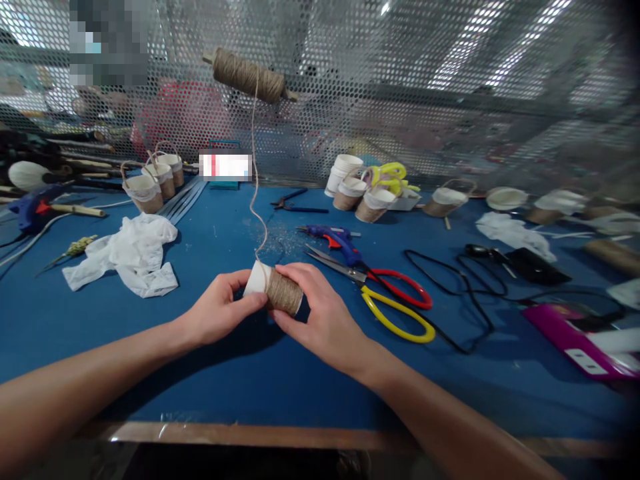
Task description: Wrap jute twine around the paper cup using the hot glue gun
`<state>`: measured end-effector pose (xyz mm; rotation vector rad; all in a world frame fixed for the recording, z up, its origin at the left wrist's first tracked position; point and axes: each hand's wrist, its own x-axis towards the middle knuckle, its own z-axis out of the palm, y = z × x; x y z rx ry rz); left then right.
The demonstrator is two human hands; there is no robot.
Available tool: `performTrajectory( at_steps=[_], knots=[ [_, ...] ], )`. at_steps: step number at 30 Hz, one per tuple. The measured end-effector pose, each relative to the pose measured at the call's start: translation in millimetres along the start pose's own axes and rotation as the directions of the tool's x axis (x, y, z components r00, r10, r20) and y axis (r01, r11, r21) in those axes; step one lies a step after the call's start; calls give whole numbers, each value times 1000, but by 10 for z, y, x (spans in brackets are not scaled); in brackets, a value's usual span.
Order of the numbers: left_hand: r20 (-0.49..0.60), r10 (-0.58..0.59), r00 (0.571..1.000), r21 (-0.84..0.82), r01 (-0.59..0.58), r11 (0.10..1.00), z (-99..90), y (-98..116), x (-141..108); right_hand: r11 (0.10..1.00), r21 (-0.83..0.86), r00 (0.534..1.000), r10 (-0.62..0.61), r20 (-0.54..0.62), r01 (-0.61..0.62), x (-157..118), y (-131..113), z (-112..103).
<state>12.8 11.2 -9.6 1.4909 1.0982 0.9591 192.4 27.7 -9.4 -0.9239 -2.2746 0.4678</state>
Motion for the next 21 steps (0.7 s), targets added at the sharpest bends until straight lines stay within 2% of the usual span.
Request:
performTrajectory(
  at_steps=[4, 6, 7, 9, 10, 11, 14, 17, 19, 21],
  knots=[
    [0, -10, 1000, 1, 10, 1000, -3, 23, 0, 1000, 15, 1000, 0, -15, 0, 14, 9, -58],
    [11, -21, 1000, -12, 21, 1000, -4, 29, -2, 998, 35, 995, 60, -76, -57, 88, 55, -179],
    [15, -24, 1000, -11, 24, 1000, -5, 28, -4, 992, 20, 986, 128, -108, -127, 145, 98, -264],
    [14, -19, 1000, 29, 18, 999, -7, 20, -10, 935, -93, 931, 325, -169, -343, 288, 236, -453],
    [10, -11, 1000, 67, 10, 998, -9, 15, -14, 853, -206, 876, 451, -172, -479, 364, 330, -544],
    [7, 1, 1000, 107, -2, 994, -12, 11, -18, 802, -257, 842, 507, -185, -540, 437, 437, -622],
    [11, 37, 999, 214, -39, 976, -18, 12, -29, 689, -335, 754, 646, -117, -642, 595, 783, -730],
    [9, 66, 998, 282, -66, 957, -22, 28, -31, 634, -338, 682, 731, -31, -695, 649, 1036, -677],
    [3, 85, 996, 307, -82, 948, -27, 39, -26, 628, -302, 662, 749, -16, -718, 646, 1095, -630],
    [-2, 94, 996, 322, -88, 942, -36, 46, -18, 643, -233, 665, 747, -21, -730, 625, 1061, -622]
  ],
)
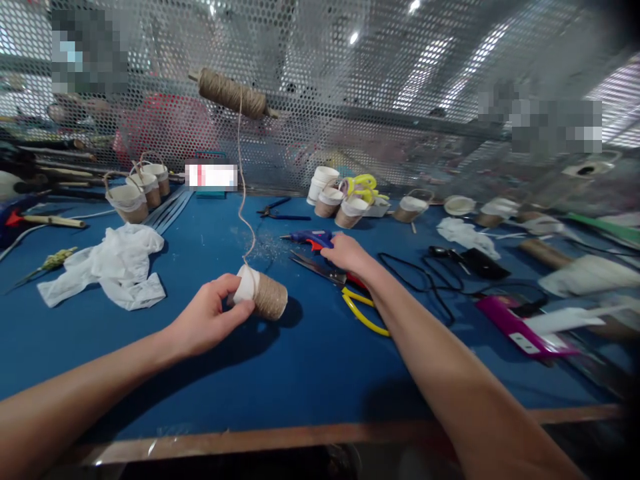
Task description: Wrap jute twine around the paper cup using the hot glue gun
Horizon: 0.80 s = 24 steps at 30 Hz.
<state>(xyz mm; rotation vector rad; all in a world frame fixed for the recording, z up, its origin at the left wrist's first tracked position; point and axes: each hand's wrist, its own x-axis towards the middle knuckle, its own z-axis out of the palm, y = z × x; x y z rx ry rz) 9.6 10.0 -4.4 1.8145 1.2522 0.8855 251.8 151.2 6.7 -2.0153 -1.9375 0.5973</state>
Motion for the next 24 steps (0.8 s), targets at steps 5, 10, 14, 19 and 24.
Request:
performTrajectory(
  at_steps=[5, 10, 14, 19, 24],
  knots=[
    [17, -8, 1000, -16, 9, 1000, -30, -10, 20, 948, 296, 993, -112, -47, 121, -352, -109, -182],
    [48, 3, 999, -25, -2, 1000, -52, -18, 27, 854, 488, 960, -261, 102, 180, -814, -224, -298],
    [62, -27, 998, -32, 29, 999, -70, -10, 32, 801, 531, 907, -400, 132, 277, -1077, -280, -290],
    [83, -61, 995, -86, 68, 994, -72, -27, 40, 888, 339, 902, -387, 191, 310, -1193, -284, -300],
    [90, -62, 994, -108, 71, 992, -63, -51, 47, 918, 276, 912, -349, 218, 285, -1230, -274, -267]
  ],
)
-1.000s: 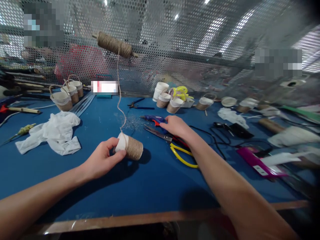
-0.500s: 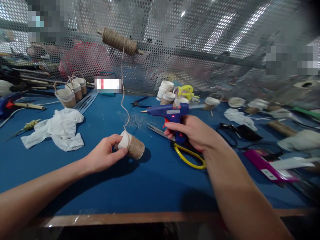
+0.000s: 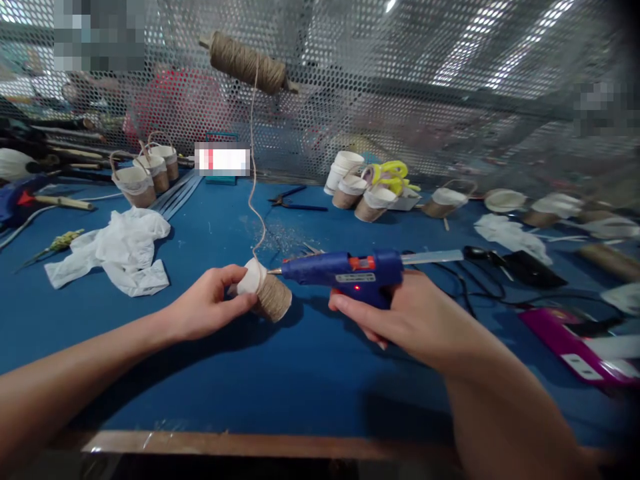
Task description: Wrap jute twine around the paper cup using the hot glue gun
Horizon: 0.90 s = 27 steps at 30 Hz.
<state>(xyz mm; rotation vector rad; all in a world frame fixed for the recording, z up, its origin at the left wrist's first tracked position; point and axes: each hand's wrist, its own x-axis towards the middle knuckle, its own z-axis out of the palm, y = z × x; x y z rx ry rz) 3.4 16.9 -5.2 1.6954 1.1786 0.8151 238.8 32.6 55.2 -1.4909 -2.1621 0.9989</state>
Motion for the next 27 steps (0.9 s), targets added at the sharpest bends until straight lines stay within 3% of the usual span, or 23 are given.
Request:
performTrajectory(
  at_steps=[9, 27],
  knots=[
    [8, -3, 1000, -6, 3, 1000, -1, 16, -2, 959, -164, 972, -234, 2, 232, -17, -39, 44],
    [50, -10, 999, 21, 9, 1000, -13, 46, -10, 928, -285, 960, -271, -77, 239, -81, -130, 91]
  ],
)
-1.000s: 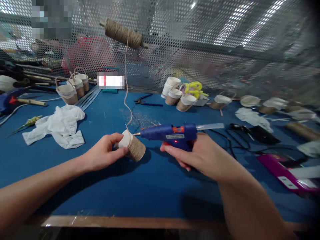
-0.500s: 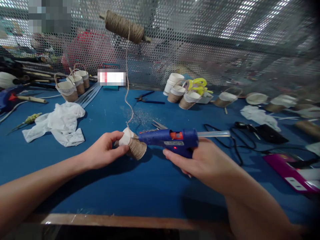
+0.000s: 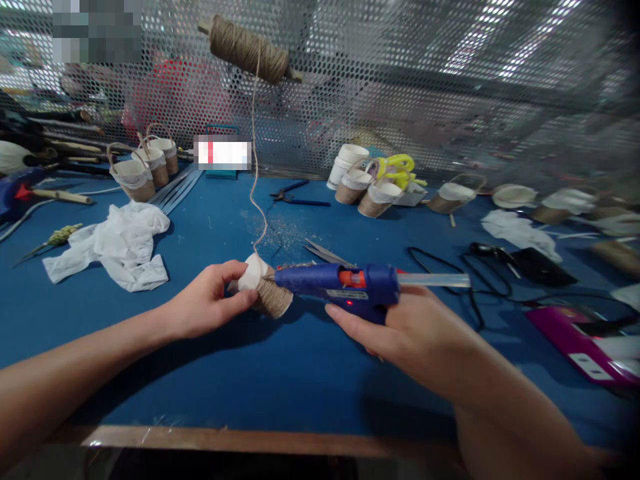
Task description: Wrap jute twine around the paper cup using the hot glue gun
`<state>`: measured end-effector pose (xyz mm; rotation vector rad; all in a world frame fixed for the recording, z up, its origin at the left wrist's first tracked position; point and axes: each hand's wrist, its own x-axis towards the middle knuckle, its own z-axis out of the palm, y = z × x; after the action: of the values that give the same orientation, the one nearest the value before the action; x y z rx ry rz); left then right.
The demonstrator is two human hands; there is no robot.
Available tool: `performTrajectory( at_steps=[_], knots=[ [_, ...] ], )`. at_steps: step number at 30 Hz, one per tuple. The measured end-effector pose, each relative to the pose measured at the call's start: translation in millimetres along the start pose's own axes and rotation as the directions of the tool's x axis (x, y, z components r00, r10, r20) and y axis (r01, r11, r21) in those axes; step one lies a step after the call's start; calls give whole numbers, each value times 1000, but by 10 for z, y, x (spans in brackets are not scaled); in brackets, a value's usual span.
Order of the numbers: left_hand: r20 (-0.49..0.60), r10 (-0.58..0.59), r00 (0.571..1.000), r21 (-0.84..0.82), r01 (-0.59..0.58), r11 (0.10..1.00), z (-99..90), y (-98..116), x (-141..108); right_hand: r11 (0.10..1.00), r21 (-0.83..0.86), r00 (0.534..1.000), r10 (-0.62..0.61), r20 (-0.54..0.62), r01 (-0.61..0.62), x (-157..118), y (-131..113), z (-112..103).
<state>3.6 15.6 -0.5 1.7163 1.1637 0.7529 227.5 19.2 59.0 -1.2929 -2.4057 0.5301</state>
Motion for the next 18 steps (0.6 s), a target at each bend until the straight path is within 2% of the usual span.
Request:
performTrajectory(
  at_steps=[3, 11, 15, 18],
  knots=[
    [10, 31, 999, -30, -30, 999, 7, -1, 3, 1000, -20, 1000, -11, 2, 11, -19, 5, -1],
    [11, 76, 997, -57, -75, 996, 15, -1, 0, 992, -84, 995, 98, -4, -98, 11, -9, 25],
    [7, 81, 997, -65, -80, 995, 12, 4, 3, 993, -106, 999, 49, -24, -52, -8, 4, 46],
    [7, 91, 996, -76, -90, 993, 12, 8, 6, 998, -61, 999, -4, -36, 2, -24, 14, 51]
  ],
)
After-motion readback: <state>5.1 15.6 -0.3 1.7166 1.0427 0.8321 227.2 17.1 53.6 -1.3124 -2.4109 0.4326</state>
